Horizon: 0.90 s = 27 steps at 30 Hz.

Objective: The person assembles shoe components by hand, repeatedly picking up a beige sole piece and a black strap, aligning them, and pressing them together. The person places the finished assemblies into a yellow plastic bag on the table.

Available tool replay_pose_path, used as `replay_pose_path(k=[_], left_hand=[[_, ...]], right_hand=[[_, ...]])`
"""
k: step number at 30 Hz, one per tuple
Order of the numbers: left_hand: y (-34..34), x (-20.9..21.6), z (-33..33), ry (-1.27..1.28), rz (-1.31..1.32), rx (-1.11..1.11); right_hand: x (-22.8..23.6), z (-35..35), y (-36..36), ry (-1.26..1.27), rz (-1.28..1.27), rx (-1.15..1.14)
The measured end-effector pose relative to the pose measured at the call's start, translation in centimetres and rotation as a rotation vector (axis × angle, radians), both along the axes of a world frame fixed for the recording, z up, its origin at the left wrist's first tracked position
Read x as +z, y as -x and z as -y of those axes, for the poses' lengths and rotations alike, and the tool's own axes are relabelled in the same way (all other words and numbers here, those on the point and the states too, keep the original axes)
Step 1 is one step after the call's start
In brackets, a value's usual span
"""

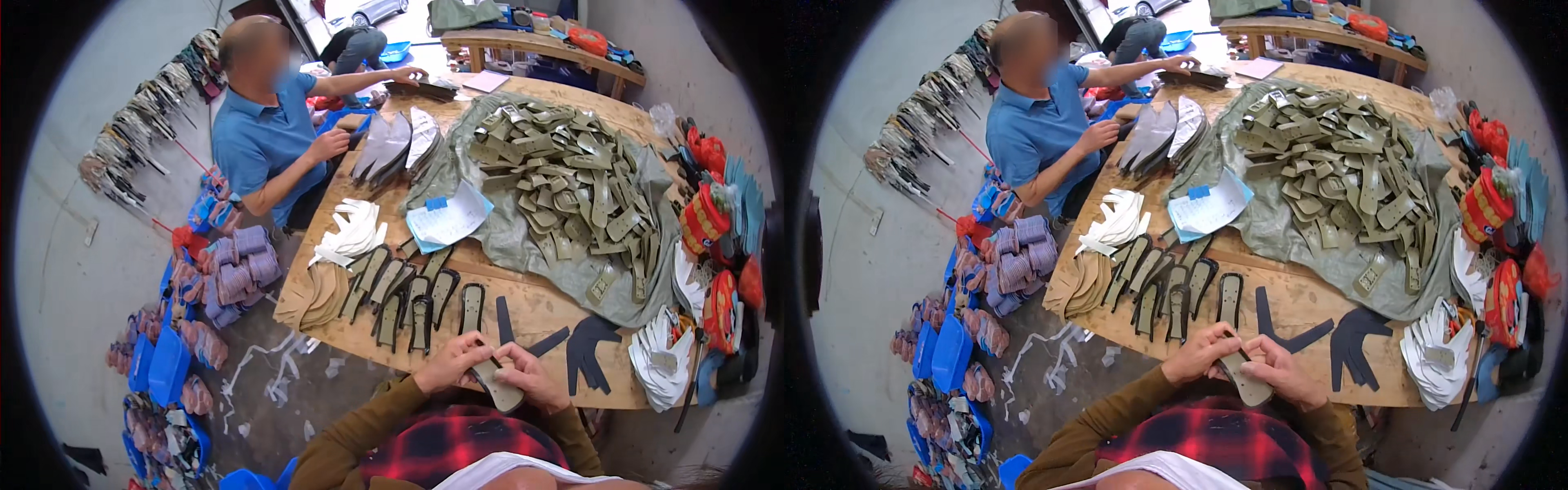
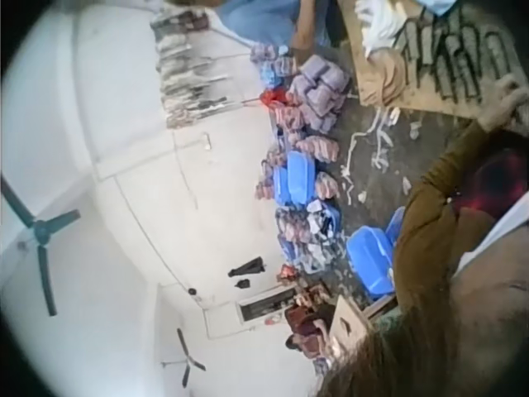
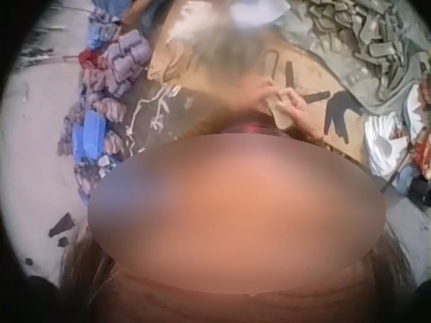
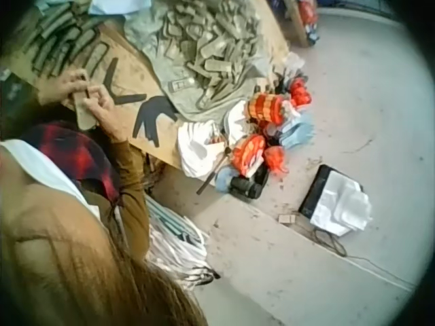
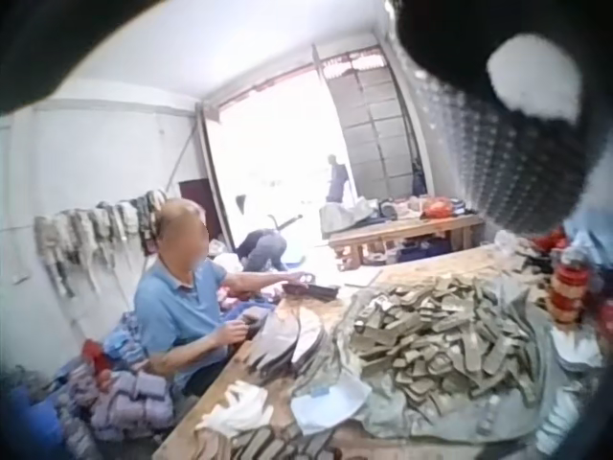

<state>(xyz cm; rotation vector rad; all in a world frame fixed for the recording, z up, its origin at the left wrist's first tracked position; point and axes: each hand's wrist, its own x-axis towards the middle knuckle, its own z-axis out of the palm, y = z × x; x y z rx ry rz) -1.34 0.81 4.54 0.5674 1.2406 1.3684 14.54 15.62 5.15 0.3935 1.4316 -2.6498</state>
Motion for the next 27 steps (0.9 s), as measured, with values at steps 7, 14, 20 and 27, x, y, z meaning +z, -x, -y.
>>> replay_pose_path(k=[7,14,20,27], left_hand=[[-1.0,1.2,0.1,0.021,-0.030,0.206],[-2.7,1.3,-0.9,-0.019,-0.114,0.425],[2.1,3.1,1.6,0.102,-0.394,-0.377],[-0.6,4.8,1.5,0.083,-0.006,-0.497]], right_hand=[[0.7,1.6,0.2,0.067,-0.031,-0.212],[-0.5,-0.1,0.0,-0.320,-0.031,-0.266],[3.5,-2.3,1.0,-0.384,-0.005,0.202],[2.1,-0.7,0.9,-0.134,0.020,0.149]])
